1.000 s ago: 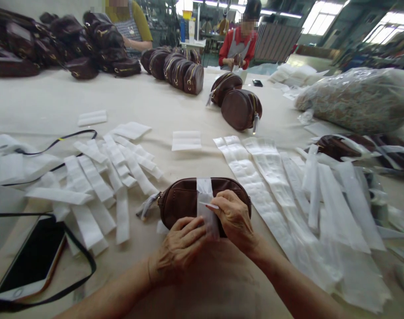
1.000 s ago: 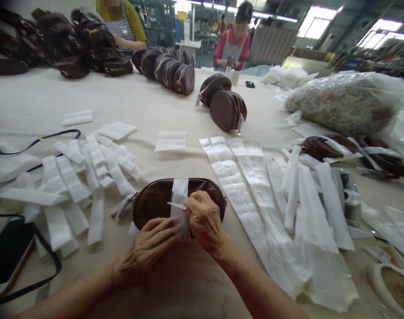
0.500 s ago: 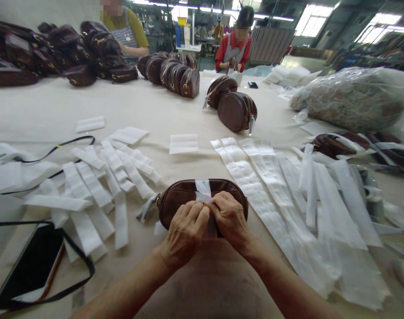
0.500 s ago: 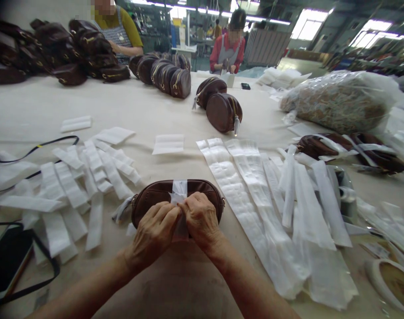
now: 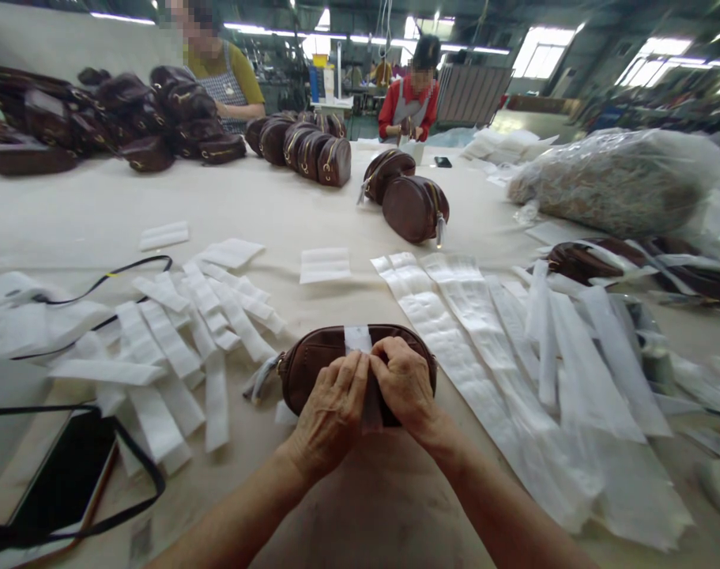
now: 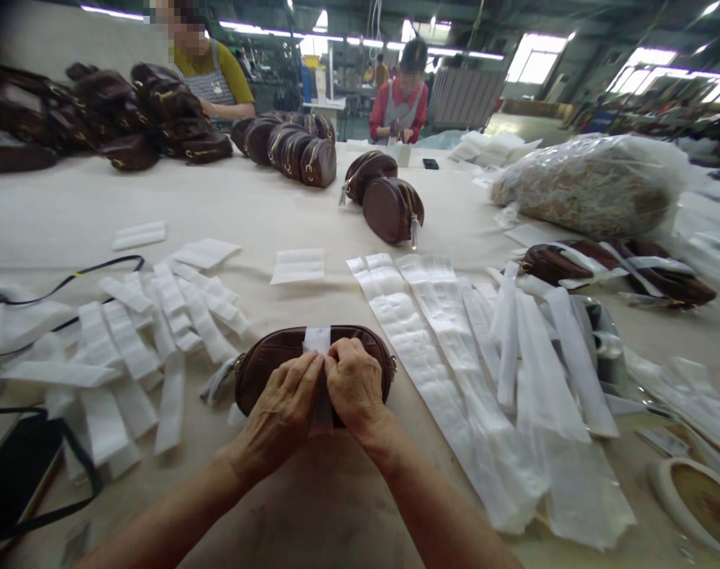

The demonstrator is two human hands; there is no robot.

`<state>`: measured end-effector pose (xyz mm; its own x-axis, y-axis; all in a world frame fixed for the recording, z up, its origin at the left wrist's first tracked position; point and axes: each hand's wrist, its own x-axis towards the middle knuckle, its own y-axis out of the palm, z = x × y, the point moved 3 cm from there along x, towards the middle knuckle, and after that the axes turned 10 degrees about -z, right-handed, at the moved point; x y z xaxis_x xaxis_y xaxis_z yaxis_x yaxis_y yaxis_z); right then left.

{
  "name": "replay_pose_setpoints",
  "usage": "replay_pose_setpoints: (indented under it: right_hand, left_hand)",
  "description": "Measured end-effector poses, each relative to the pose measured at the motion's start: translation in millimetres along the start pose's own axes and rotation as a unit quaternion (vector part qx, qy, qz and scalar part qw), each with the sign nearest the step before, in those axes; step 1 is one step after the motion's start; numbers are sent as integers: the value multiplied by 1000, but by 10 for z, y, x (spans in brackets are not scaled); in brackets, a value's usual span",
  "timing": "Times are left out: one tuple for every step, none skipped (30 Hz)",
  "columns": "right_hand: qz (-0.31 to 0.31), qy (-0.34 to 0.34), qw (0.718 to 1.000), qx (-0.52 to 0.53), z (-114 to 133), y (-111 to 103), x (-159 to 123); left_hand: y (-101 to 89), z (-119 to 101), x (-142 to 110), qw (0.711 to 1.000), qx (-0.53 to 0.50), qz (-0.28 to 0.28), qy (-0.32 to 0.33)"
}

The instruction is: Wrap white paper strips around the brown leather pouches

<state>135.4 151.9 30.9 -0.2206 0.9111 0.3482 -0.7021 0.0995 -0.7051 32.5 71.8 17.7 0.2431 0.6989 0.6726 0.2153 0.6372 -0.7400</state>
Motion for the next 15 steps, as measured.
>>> replay_pose_setpoints:
  right_hand:
    - [-1,12,1000,0,-6,4,10]
    - [-5,24,1000,3,-17,9,22]
    - [-12,32,999,10,-30,15,36]
    - [-20,38,999,21,-43,22,50]
    - [-29,40,998,36,-55,26,62]
    - [-37,40,997,54,-63,26,69]
    - [-44,37,996,75,-67,17,65]
    - [-48,30,994,97,-66,-8,48]
    - [-52,19,991,118,-62,-56,14]
    - [-61,1,989,135,-59,-133,-36]
    - [-75,-22,986,145,-65,-242,-101]
    - [-96,-50,984,144,-86,-385,-177]
    - [-125,-79,980,131,-130,-558,-258]
    - [-160,-104,976,107,-204,-755,-336]
    - [-201,-121,969,73,-308,-970,-404]
  left_hand:
    - [5,5,-4,1000,1,3,-1]
    - [9,9,-7,1000,1,7,-2]
    - [13,13,-9,1000,1,13,-4]
    - [18,17,-11,1000,-2,20,-7]
    - [22,21,-13,1000,-6,27,-11]
    - [27,25,-13,999,-9,34,-16]
    - [31,27,-11,999,-10,41,-21]
    - [36,29,-8,999,-8,48,-24]
    - [40,30,-3,998,-3,52,-24]
    - [43,30,4,998,5,52,-22]
    - [45,29,12,998,14,50,-19]
    - [44,27,21,999,21,44,-14]
    - [40,24,30,999,26,33,-9]
    - [33,21,36,999,29,20,-2]
    - [25,19,41,999,31,8,5]
